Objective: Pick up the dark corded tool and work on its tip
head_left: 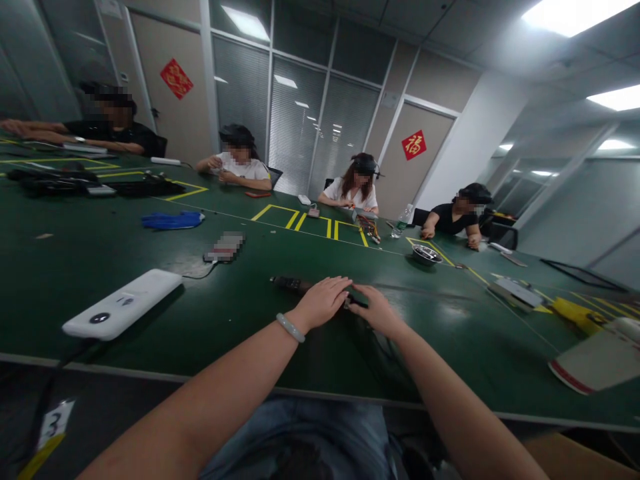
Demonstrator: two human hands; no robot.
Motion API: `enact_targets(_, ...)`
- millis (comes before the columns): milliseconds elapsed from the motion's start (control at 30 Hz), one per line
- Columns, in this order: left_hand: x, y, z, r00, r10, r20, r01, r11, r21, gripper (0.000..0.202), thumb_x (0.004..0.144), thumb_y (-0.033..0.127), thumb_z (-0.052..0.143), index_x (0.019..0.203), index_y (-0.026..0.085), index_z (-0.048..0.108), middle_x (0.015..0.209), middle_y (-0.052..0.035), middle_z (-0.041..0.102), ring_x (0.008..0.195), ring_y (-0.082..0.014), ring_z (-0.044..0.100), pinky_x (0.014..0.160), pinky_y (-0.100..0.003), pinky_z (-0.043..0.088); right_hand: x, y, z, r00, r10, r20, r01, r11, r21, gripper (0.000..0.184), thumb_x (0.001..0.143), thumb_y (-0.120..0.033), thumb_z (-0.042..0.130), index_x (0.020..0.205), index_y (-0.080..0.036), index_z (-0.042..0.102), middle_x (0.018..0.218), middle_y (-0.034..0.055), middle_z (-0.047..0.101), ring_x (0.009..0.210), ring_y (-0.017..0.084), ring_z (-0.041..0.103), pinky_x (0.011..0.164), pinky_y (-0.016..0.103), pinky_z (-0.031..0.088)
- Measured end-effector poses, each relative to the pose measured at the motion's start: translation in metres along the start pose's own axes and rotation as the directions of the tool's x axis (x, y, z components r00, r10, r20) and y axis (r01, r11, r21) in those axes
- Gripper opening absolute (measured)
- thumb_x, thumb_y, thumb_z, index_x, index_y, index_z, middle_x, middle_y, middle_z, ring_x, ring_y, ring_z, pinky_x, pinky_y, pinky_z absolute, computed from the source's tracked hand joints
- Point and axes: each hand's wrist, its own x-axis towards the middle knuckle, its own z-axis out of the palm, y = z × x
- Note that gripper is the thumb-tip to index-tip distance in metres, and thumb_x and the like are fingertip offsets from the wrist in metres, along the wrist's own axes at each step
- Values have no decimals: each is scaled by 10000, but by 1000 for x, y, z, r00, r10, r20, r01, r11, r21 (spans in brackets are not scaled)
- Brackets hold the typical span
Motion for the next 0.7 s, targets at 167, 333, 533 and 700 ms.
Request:
enact_targets(167, 3, 5, 7, 999, 49, 14, -48, 999, -18, 443, 965, 377, 364, 1381, 248, 443, 1434, -29, 465, 1349, -184, 377, 1152, -386, 226, -36, 36, -53, 959, 150, 240, -125, 985, -119, 253, 829, -427, 619, 972, -242, 715, 937, 38, 648, 795, 178, 598, 751, 289, 445)
enact_targets(333, 11, 11, 20, 991, 129, 39, -133, 984, 121, 423, 887, 324, 513, 1302, 242, 518, 1383, -48, 512, 1312, -209, 414, 1140, -414, 222, -52, 40, -51, 935, 173, 309, -148, 983, -105, 299, 823, -493, 619, 849, -212, 719, 823, 31, 646, 726, 158, 573, 663, 250, 407)
enact_targets(533, 26, 20, 28, 988, 124, 89, -138, 975, 173, 161, 853, 293, 567, 975, 206, 625, 1024, -59, 663, 1019, -214, 589, 992, -379, 381, -43, 40, -43, 872, 129, 472, -227, 962, 155, 315, 708, -501, 731, 716, -187, 711, 659, 3, 630, 601, 131, 553, 544, 221, 374)
enact_targets(700, 30, 23, 30, 990, 93, 105, -112, 974, 195, 119, 849, 297, 580, 922, 206, 601, 904, -48, 649, 826, -195, 620, 746, -297, 454, -28, 37, -28, 908, 130, 400, -275, 902, 333, 436, 841, -588, 537, 859, -167, 651, 725, 20, 663, 540, 104, 560, 480, 197, 411)
